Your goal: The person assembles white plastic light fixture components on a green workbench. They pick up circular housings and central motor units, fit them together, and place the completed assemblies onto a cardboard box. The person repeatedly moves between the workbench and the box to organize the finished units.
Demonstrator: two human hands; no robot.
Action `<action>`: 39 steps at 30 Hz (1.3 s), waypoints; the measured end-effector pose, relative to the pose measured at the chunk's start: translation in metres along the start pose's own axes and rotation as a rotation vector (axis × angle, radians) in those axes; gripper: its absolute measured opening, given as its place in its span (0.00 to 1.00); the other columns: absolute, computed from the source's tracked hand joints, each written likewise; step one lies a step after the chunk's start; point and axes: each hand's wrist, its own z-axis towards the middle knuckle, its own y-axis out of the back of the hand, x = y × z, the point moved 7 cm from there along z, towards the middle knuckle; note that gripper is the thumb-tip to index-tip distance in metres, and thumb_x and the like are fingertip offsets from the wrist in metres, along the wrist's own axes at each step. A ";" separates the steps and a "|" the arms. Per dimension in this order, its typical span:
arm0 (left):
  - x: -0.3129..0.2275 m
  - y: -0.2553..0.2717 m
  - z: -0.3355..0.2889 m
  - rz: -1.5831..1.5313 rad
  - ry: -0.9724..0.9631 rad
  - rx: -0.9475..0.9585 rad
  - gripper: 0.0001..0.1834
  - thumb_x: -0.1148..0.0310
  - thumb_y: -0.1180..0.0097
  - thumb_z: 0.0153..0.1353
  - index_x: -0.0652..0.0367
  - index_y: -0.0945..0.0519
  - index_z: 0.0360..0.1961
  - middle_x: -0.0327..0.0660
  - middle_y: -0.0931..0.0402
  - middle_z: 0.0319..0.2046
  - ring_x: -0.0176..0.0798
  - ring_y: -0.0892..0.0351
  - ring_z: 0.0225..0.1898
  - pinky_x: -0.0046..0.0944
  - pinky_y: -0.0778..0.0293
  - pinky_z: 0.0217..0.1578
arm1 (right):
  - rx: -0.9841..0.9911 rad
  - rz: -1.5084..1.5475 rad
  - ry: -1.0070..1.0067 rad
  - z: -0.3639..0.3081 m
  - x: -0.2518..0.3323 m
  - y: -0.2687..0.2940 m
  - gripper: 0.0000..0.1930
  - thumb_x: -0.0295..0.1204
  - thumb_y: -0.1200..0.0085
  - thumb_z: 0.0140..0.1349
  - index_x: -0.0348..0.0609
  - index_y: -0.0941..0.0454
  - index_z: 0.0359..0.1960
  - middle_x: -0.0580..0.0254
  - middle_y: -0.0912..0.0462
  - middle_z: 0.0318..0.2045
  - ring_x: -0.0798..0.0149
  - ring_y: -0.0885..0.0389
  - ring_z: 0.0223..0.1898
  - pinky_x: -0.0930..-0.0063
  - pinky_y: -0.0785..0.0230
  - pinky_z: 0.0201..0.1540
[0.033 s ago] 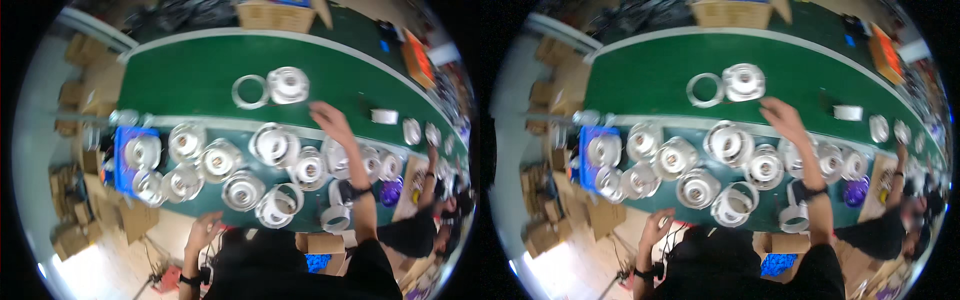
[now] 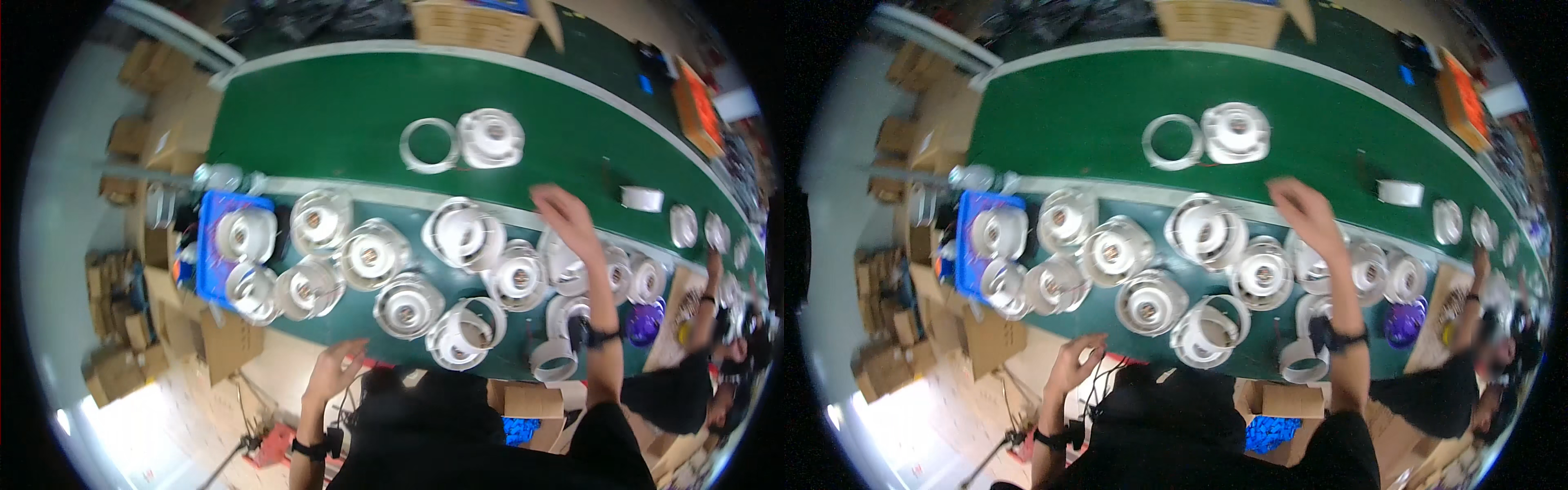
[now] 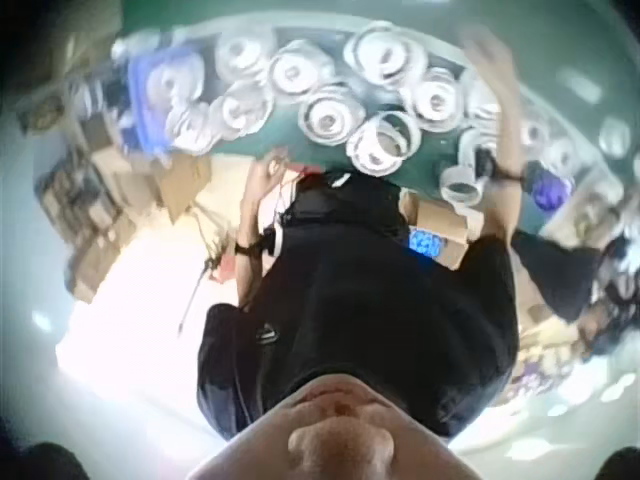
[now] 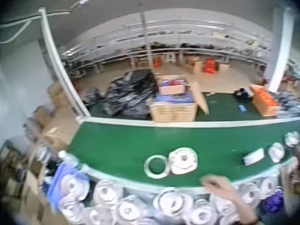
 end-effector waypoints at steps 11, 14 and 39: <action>0.186 0.123 -0.085 0.113 0.408 -0.011 0.08 0.72 0.43 0.57 0.59 0.17 0.38 0.46 0.19 0.21 0.39 0.17 0.22 0.37 0.24 0.26 | 0.242 0.298 -0.312 -0.255 0.064 -0.108 0.14 0.29 0.47 0.64 0.34 0.22 0.21 0.57 0.19 0.19 0.66 0.21 0.22 0.73 0.30 0.28; 0.232 0.103 -0.062 0.058 0.291 0.335 0.07 0.69 0.41 0.58 0.61 0.16 0.34 0.43 0.17 0.24 0.36 0.17 0.25 0.35 0.23 0.28 | 0.323 0.221 -0.239 -0.261 0.076 -0.167 0.14 0.29 0.44 0.62 0.37 0.25 0.18 0.57 0.23 0.16 0.59 0.23 0.18 0.68 0.32 0.24; 0.232 -0.012 0.009 0.110 -0.401 0.928 0.13 0.61 0.45 0.67 0.55 0.22 0.27 0.37 0.26 0.13 0.41 0.24 0.16 0.38 0.31 0.19 | -0.066 0.194 0.122 -0.221 0.048 -0.381 0.17 0.27 0.43 0.55 0.37 0.30 0.10 0.61 0.35 0.09 0.60 0.36 0.10 0.69 0.48 0.16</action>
